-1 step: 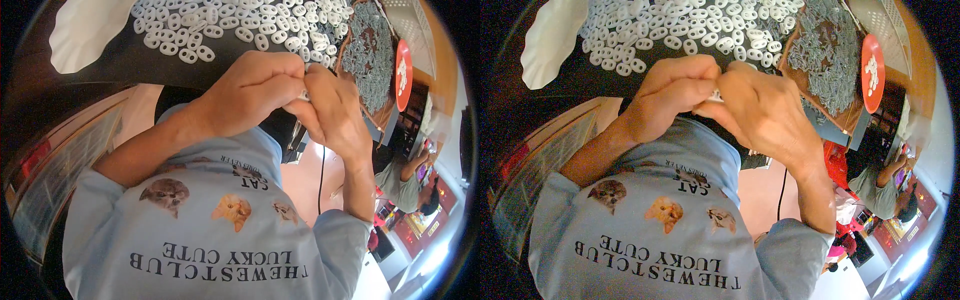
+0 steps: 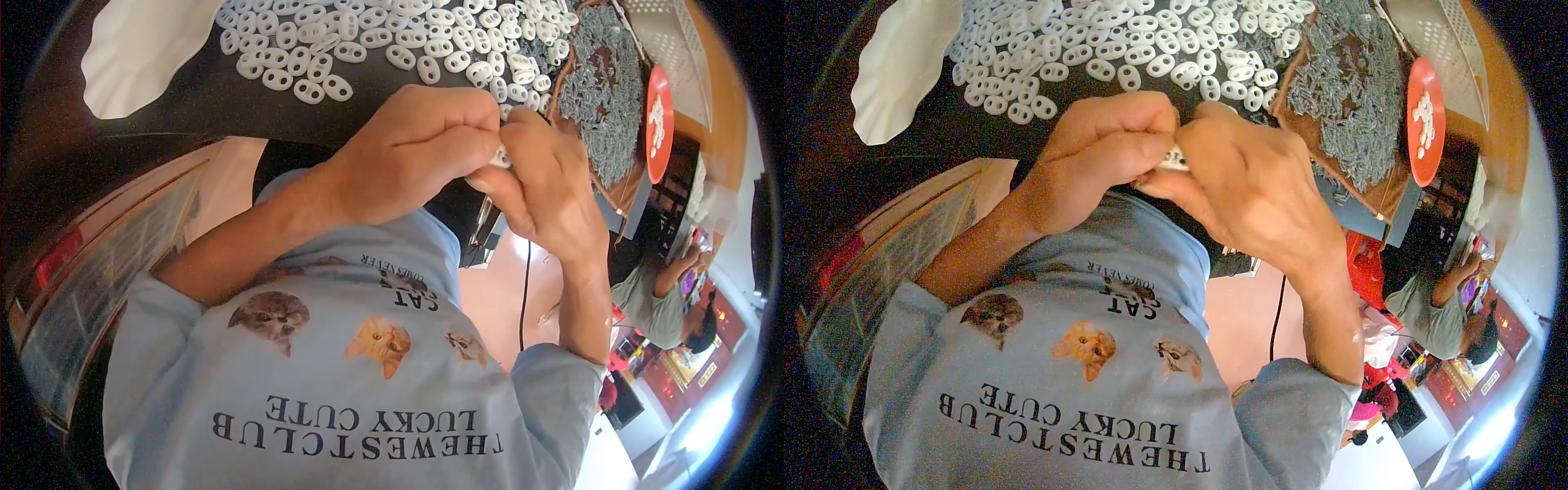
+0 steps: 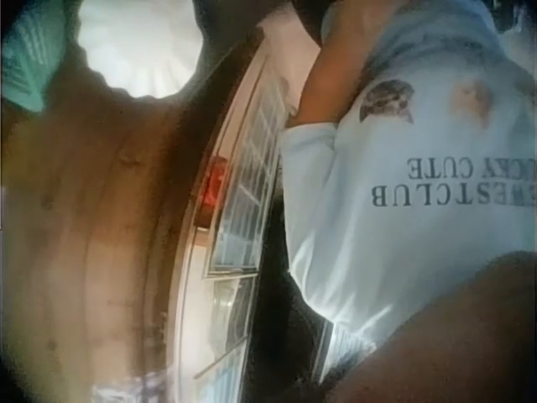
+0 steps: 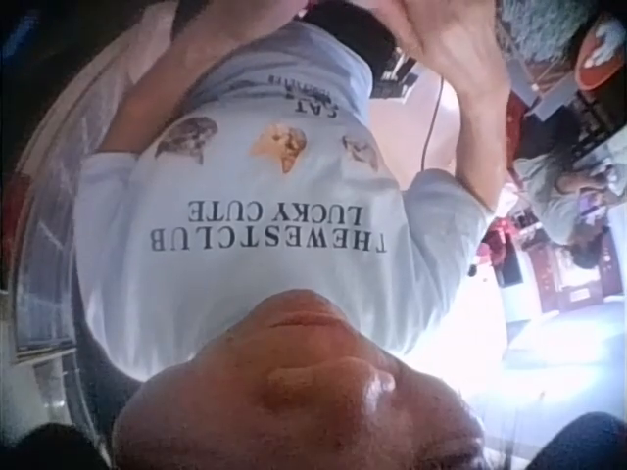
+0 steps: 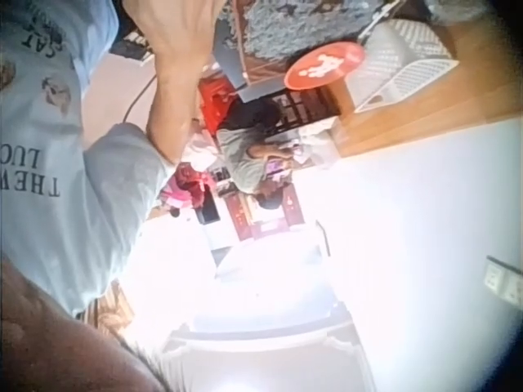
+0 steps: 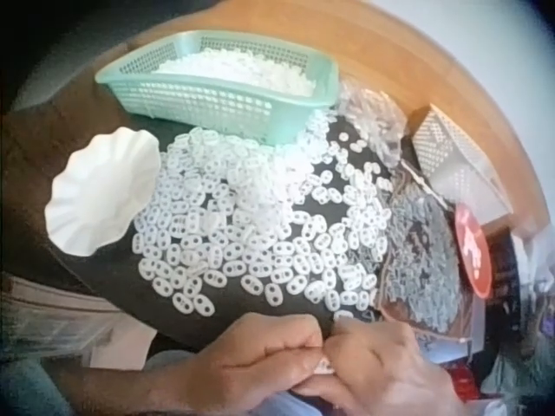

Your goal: Manually assembling small plastic rings by inserting metal pins into them.

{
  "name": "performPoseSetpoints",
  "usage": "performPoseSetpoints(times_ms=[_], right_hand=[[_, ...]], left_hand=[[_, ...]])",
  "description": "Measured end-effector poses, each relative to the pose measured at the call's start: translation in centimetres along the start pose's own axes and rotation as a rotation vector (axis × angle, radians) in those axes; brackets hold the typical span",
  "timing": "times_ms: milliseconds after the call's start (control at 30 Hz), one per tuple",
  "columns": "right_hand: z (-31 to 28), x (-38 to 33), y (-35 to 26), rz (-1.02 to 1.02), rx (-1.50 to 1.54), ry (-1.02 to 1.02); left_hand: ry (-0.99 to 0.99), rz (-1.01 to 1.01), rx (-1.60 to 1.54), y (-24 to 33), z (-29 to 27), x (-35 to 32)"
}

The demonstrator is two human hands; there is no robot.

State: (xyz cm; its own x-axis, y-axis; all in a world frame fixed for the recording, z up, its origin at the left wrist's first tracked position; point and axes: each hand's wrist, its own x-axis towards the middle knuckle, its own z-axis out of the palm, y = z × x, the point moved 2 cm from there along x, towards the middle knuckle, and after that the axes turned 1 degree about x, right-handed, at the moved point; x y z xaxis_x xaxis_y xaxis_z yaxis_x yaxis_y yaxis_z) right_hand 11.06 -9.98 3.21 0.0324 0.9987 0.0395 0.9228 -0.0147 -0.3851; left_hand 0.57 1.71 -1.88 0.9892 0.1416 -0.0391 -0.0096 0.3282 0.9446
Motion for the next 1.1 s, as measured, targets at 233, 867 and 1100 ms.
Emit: performPoseSetpoints(times_ms=[233, 867, 1100], right_hand=[[-0.9, -0.7, -0.2, 0.244, 0.541, 0.142], [-8.8, -12.7, 15.2, 0.882, 0.072, 0.731], [-8.1, -11.3, 15.8, 0.884, -0.027, 0.525]], left_hand=[[-0.033, 0.027, 0.027, 0.5, -0.1, -0.3], [0.002, 0.005, 0.137, 0.6, 0.5, 0.1], [0.052, 0.041, 0.098, 0.8, 0.5, 0.0]])
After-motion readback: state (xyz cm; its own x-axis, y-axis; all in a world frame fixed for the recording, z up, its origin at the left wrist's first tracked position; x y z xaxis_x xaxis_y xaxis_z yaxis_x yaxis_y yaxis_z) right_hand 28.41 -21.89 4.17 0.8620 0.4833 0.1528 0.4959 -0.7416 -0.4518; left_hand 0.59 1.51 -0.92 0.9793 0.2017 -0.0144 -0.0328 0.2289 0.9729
